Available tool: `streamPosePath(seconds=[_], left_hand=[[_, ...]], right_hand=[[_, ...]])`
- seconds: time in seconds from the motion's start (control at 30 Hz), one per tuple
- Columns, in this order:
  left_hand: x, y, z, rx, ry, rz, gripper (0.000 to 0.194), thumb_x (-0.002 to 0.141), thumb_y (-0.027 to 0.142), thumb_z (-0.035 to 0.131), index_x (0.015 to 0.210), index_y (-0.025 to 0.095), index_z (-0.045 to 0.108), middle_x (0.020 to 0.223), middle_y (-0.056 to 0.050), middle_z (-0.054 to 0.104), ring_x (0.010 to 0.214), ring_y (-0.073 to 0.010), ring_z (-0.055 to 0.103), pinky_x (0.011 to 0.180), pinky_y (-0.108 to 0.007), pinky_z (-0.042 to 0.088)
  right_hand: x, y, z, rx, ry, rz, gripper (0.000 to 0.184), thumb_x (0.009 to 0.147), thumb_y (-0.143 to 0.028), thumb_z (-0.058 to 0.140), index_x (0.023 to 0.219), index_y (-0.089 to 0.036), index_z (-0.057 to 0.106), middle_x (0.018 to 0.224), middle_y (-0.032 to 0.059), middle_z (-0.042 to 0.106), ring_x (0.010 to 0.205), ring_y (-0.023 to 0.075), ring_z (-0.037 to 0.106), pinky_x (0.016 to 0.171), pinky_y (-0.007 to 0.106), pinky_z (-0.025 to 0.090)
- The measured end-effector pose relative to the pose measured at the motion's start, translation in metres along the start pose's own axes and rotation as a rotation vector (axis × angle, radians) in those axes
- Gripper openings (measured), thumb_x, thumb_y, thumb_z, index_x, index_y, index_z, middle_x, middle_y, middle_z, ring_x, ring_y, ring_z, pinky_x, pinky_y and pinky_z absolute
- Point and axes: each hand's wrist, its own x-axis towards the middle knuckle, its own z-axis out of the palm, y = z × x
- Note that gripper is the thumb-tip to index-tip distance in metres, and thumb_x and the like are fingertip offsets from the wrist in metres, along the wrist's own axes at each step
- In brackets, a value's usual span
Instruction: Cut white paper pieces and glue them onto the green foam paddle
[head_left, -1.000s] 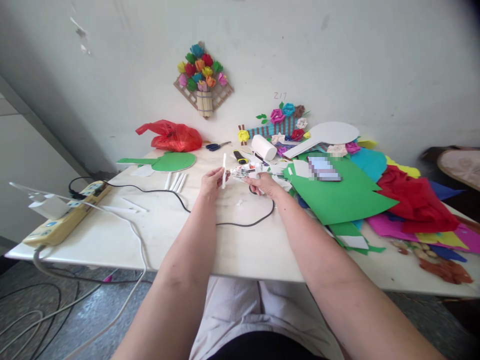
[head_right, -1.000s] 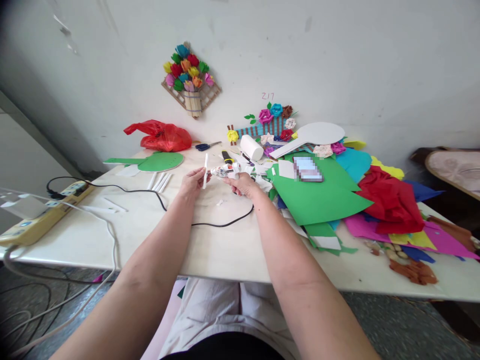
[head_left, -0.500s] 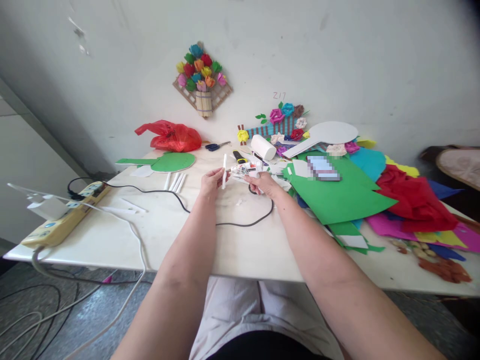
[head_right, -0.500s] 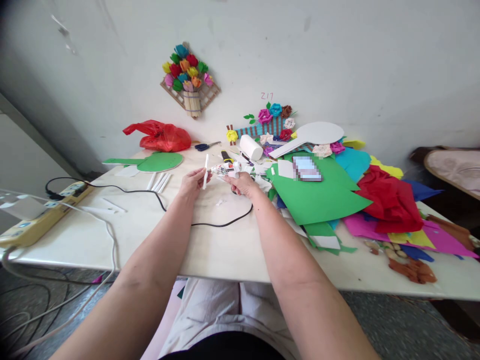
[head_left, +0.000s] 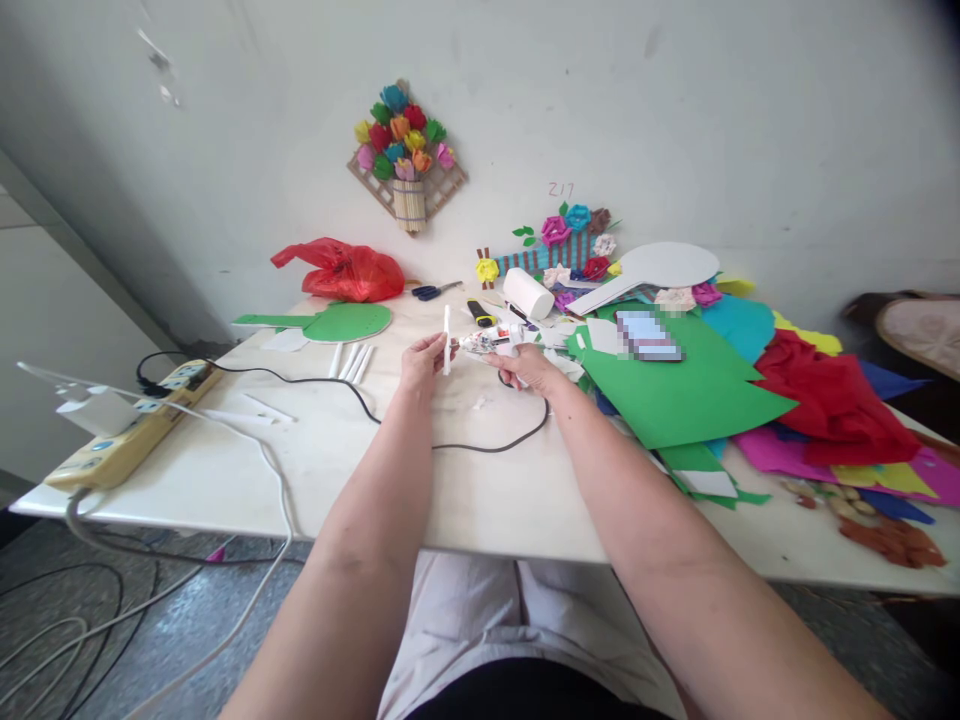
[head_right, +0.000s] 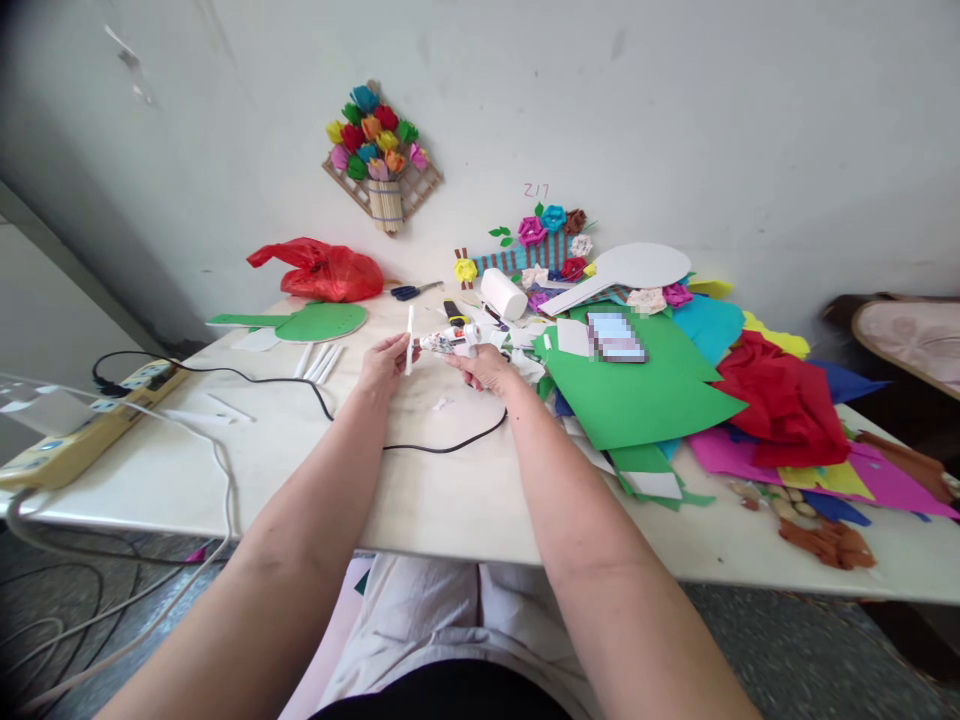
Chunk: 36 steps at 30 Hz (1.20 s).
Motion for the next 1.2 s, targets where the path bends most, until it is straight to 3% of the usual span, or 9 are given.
streamPosePath(seconds=[0.33, 0.6, 0.9, 1.2], left_hand=[[0.0024, -0.0009, -0.0020, -0.009, 0.025, 0.021, 0.016, 0.066, 0.017, 0.071, 0.078, 0.009, 0.064, 0.068, -0.006, 0.067, 0.062, -0.0134, 0.064, 0.066, -0.026, 0.051], [0.0018, 0.0003, -0.0010, -0.014, 0.057, 0.032, 0.020, 0.063, 0.020, 0.074, 0.078, 0.009, 0.064, 0.068, -0.006, 0.067, 0.061, -0.0137, 0.064, 0.063, -0.025, 0.050], [0.0015, 0.0010, 0.0002, -0.017, 0.091, 0.052, 0.018, 0.065, 0.019, 0.072, 0.077, 0.009, 0.064, 0.066, -0.006, 0.066, 0.060, -0.0140, 0.064, 0.061, -0.025, 0.050], [0.0016, 0.0010, -0.0012, -0.033, 0.109, 0.067, 0.017, 0.065, 0.017, 0.071, 0.078, 0.009, 0.063, 0.067, -0.007, 0.066, 0.064, -0.0158, 0.065, 0.064, -0.027, 0.051]], right_hand=[[-0.0034, -0.0057, 0.0013, -0.033, -0.030, 0.012, 0.034, 0.064, -0.044, 0.072, 0.064, -0.015, 0.055, 0.040, -0.0042, 0.050, 0.028, 0.0050, 0.036, 0.027, 0.018, 0.027], [-0.0053, -0.0081, 0.0007, -0.074, -0.042, 0.035, 0.035, 0.067, -0.042, 0.070, 0.055, -0.015, 0.051, 0.040, -0.0027, 0.050, 0.027, 0.0049, 0.037, 0.029, 0.019, 0.029], [-0.0058, -0.0090, 0.0022, -0.082, -0.051, 0.025, 0.033, 0.067, -0.043, 0.069, 0.061, -0.014, 0.054, 0.039, -0.0039, 0.049, 0.028, 0.0050, 0.037, 0.030, 0.018, 0.029], [-0.0051, -0.0076, 0.0021, -0.157, -0.040, 0.031, 0.039, 0.067, -0.045, 0.069, 0.052, -0.014, 0.051, 0.040, -0.0025, 0.050, 0.027, 0.0042, 0.037, 0.030, 0.019, 0.028]])
